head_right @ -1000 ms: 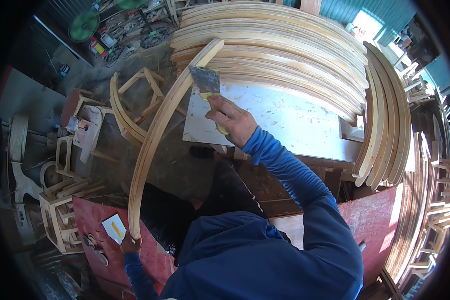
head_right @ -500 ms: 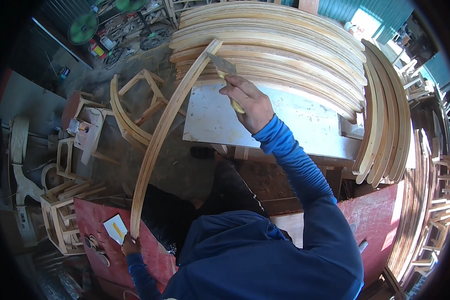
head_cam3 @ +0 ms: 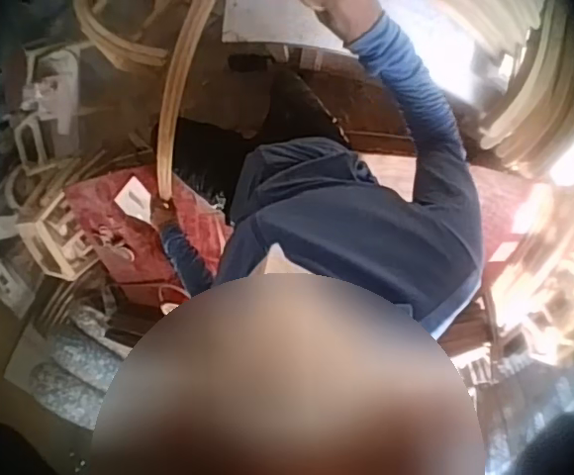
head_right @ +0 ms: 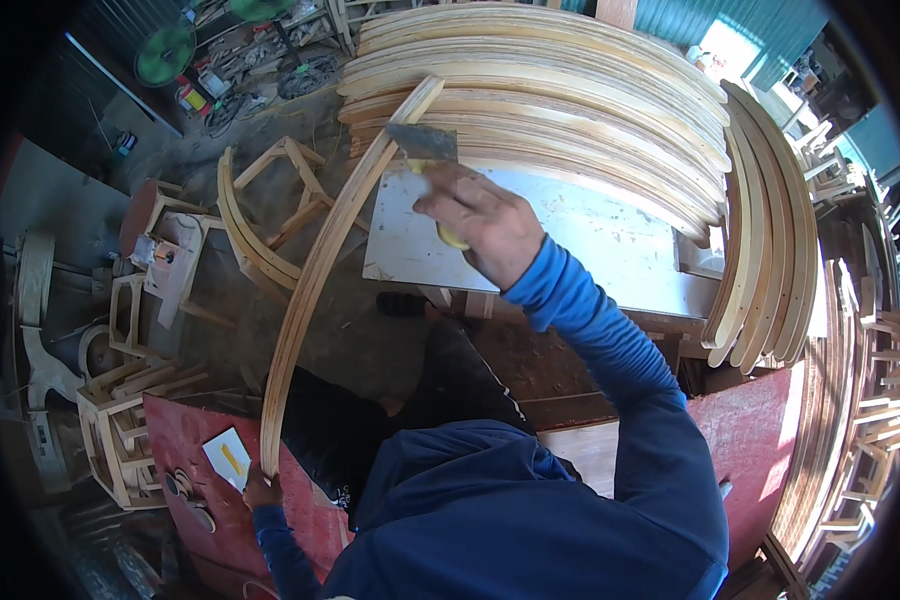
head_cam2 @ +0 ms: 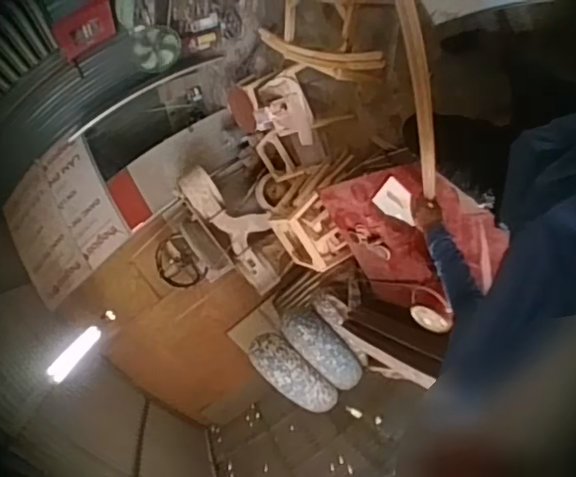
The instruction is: Applying glue or finish to curved wooden furniture strips using a scraper and a brush before stacking them.
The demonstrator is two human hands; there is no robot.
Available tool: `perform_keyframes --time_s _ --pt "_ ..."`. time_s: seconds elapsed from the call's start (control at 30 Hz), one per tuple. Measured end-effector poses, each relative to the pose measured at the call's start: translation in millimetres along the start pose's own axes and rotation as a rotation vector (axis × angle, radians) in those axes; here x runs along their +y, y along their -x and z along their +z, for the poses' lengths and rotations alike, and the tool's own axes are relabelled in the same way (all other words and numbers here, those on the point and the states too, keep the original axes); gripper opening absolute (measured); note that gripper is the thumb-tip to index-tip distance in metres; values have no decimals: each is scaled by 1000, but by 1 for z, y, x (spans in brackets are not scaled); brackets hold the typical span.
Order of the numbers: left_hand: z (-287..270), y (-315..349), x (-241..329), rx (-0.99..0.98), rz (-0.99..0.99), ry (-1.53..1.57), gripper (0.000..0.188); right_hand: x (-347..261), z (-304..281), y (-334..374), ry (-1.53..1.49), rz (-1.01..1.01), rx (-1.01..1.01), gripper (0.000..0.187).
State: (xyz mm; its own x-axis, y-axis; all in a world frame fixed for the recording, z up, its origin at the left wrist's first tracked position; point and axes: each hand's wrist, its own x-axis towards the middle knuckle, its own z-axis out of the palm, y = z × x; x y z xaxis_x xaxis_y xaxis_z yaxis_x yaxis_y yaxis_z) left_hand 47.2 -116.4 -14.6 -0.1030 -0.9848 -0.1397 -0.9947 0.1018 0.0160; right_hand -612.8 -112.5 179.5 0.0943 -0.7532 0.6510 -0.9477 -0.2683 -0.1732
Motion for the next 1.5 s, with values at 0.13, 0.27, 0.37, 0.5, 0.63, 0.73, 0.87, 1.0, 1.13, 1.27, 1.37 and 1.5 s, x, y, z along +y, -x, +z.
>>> perform_keyframes --time_s 0.13,0.27,0.37,0.5,0.63,0.73,0.87,1.0,1.13,1.27,1.37,1.5 --pt "4 1 -2 -1 -11 9 38 20 21 -8 11 56 -126 42" --pt "3 2 -5 53 44 -27 40 1 9 -3 27 -29 -193 37" --pt "7 4 -6 34 36 -24 40 -15 -2 -4 -92 -42 -175 36" --pt "10 2 -7 30 30 -12 40 3 -16 -13 -223 6 -74 39" --pt "8 0 -7 20 -1 -32 39 28 7 -22 -48 -14 -93 41" --pt "6 4 -4 99 37 -41 37 9 2 -11 -82 37 -203 43" --pt "12 4 -13 66 -2 -33 38 3 -30 -20 -267 22 -194 31" --pt "17 5 -16 52 12 -20 37 50 -11 -34 -206 46 17 26" --pt "12 8 -8 100 21 -56 35 33 6 -30 -157 -12 -121 31" --pt "2 5 3 42 -32 -23 37 -3 -30 -27 -384 -37 -119 24" --pt "-2 6 4 24 -32 -12 37 18 -37 -34 -419 88 -32 16" --pt "0 7 3 12 -50 -3 38 39 -9 -36 -240 85 -33 18"
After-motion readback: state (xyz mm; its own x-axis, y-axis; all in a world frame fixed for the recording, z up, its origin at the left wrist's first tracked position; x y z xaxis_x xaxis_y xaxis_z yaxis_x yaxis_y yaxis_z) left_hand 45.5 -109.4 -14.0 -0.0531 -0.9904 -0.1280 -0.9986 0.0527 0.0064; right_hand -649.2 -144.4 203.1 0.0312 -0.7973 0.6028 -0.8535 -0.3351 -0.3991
